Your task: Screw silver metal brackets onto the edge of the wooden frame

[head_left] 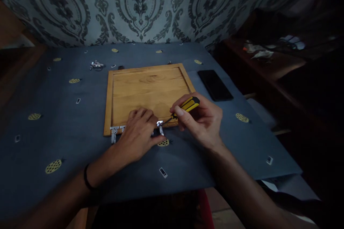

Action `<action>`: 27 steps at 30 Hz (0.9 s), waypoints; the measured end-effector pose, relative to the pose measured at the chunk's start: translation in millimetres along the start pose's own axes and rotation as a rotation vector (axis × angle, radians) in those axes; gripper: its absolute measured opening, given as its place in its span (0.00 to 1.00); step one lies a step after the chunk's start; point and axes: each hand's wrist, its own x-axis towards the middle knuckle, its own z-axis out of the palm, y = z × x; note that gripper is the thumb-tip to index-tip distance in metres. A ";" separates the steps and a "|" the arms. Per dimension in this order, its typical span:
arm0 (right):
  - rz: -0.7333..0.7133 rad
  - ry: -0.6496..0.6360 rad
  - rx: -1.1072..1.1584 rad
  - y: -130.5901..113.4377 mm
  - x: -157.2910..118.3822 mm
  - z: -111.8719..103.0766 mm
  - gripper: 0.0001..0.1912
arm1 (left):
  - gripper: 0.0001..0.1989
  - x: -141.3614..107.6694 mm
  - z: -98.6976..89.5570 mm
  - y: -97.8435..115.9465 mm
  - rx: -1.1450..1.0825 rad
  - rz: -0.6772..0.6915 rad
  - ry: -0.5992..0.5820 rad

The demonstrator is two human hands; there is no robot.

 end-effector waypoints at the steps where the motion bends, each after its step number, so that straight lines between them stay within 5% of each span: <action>1: -0.002 -0.003 0.001 0.2 0.1 0.1 0.12 | 0.20 -0.1 -0.2 0.1 -0.002 0.000 0.000; 15: -0.015 -0.143 0.031 -4.7 3.0 -5.6 0.10 | 0.20 -1.6 4.0 -2.2 -0.010 0.004 0.038; 27: 0.040 -0.044 0.101 3.2 5.8 -1.5 0.16 | 0.21 -1.8 2.5 -0.8 0.034 0.011 0.016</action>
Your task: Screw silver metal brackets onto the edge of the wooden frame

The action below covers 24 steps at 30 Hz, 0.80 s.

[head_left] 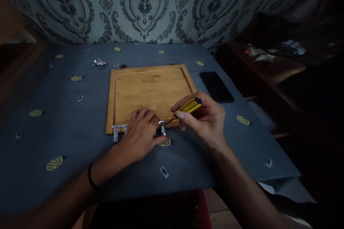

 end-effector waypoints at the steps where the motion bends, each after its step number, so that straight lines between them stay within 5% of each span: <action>1: 0.003 0.008 0.005 0.3 0.1 0.4 0.17 | 0.21 0.1 -0.6 0.2 -0.002 -0.003 -0.003; 12: 0.067 -0.072 0.021 -3.7 1.3 -2.1 0.13 | 0.20 1.2 -4.5 2.4 -0.002 -0.026 -0.052; 20: 0.103 -0.018 0.092 0.5 6.5 7.6 0.21 | 0.20 -1.3 0.7 1.0 0.023 -0.006 0.014; 24: 0.099 -0.131 0.071 -3.3 12.1 7.7 0.18 | 0.21 -1.4 2.3 0.2 0.020 -0.009 0.026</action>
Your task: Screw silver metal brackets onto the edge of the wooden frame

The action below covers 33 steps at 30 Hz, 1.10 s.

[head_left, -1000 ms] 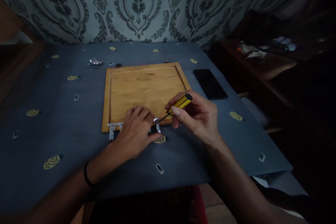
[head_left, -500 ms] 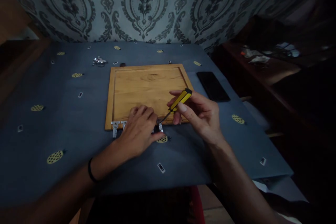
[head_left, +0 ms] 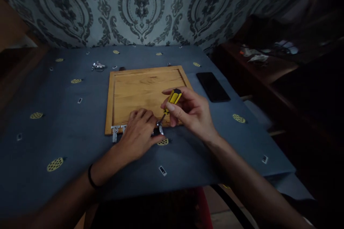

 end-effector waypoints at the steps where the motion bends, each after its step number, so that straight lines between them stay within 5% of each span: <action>1: -0.013 -0.017 -0.012 -0.8 0.1 0.0 0.18 | 0.21 0.0 0.2 -0.2 0.001 -0.002 0.002; 9: -0.161 0.209 -0.086 -1.0 -17.1 -3.3 0.11 | 0.20 -0.3 -1.6 0.2 -0.035 -0.001 0.001; 33: -0.119 0.080 -0.090 5.7 -17.4 -6.4 0.11 | 0.20 0.6 -4.7 0.9 -0.061 -0.009 -0.031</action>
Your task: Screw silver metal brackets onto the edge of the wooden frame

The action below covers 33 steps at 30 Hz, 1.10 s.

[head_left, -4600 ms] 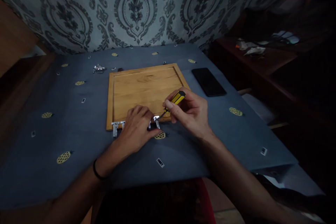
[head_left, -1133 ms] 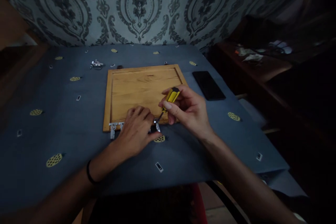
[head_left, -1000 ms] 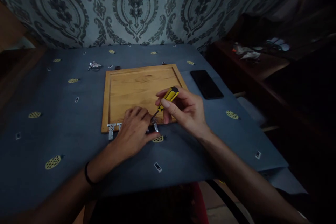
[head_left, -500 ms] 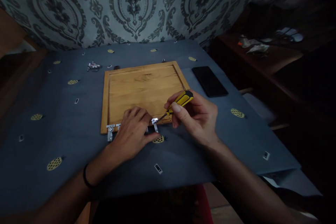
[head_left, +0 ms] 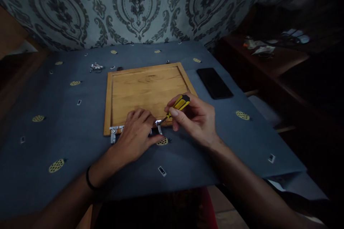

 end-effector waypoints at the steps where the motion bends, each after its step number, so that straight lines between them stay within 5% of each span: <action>1: 0.004 -0.003 0.003 -0.3 -0.1 0.1 0.11 | 0.19 0.0 0.3 -0.1 -0.003 0.002 0.004; 13: 0.099 -0.153 0.048 1.8 6.7 4.2 0.13 | 0.19 0.5 1.1 -0.7 0.022 -0.012 -0.011; 22: -0.066 0.312 0.065 -10.5 5.3 11.1 0.15 | 0.20 1.0 -2.3 1.3 0.042 -0.005 -0.028; 33: -0.004 0.182 -0.042 0.6 -1.0 9.5 0.17 | 0.20 0.2 0.3 0.6 0.023 -0.014 -0.004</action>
